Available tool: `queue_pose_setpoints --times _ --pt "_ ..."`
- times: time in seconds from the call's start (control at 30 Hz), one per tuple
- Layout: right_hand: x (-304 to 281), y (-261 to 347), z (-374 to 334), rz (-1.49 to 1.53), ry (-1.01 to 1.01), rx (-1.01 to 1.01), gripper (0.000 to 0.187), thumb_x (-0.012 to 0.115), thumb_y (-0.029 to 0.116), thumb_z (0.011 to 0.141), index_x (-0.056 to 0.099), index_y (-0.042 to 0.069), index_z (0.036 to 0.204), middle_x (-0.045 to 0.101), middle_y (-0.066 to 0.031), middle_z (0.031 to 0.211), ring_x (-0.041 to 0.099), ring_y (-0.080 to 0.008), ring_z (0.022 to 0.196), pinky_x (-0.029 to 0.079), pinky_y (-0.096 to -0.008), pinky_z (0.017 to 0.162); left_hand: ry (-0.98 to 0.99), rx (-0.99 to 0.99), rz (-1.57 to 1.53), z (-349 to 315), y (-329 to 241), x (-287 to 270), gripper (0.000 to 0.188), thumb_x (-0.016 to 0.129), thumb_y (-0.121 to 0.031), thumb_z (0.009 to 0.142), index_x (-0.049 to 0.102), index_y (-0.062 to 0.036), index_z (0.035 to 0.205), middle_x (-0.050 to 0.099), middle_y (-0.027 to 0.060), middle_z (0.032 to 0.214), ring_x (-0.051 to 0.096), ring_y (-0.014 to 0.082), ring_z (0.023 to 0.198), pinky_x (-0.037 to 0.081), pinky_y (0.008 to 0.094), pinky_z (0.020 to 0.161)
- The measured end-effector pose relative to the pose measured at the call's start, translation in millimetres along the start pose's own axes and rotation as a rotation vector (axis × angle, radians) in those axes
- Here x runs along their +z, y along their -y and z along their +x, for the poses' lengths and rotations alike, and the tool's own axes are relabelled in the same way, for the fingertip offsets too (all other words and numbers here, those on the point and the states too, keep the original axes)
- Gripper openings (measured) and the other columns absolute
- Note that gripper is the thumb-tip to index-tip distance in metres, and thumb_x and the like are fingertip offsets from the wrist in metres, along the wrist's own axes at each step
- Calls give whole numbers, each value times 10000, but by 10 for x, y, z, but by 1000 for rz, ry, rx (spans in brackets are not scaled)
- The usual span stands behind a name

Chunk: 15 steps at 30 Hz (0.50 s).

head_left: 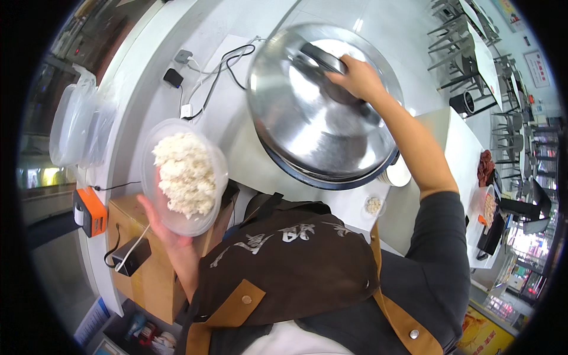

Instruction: The person assembles a meal by scooping mixed vegetables from a buffet tray into a metal bowl, then scoops rice from a rice cooker into a plastic container. They add shredded cabbage to the rice and pour the mixed vegetables on top, completing the meal assembly.

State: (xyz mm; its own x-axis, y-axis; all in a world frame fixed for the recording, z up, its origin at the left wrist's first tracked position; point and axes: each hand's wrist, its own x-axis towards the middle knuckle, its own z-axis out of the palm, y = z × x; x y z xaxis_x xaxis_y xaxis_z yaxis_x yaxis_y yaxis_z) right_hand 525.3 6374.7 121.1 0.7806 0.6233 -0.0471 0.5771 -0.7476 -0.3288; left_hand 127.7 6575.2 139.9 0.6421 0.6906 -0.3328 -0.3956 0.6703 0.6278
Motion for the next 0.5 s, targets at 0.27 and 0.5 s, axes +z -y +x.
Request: queue_pose_setpoints --times 0.27,0.5 --pt "550 -296 -118 -24 76 88 436 659 455 757 602 75 964 671 -137 871 643 -323 849 501 -425 745 118 -78 38 63 201 93 809 281 -625 942 190 -21 1473 242 150 1512 279 299 1376 266 433 1116" --pt "581 -444 -146 54 82 158 469 673 432 750 610 92 1067 673 -158 919 649 -329 868 511 -426 762 223 -182 70 359 113 3 757 240 -587 966 216 -21 1468 263 154 1504 295 300 1368 257 434 1121"
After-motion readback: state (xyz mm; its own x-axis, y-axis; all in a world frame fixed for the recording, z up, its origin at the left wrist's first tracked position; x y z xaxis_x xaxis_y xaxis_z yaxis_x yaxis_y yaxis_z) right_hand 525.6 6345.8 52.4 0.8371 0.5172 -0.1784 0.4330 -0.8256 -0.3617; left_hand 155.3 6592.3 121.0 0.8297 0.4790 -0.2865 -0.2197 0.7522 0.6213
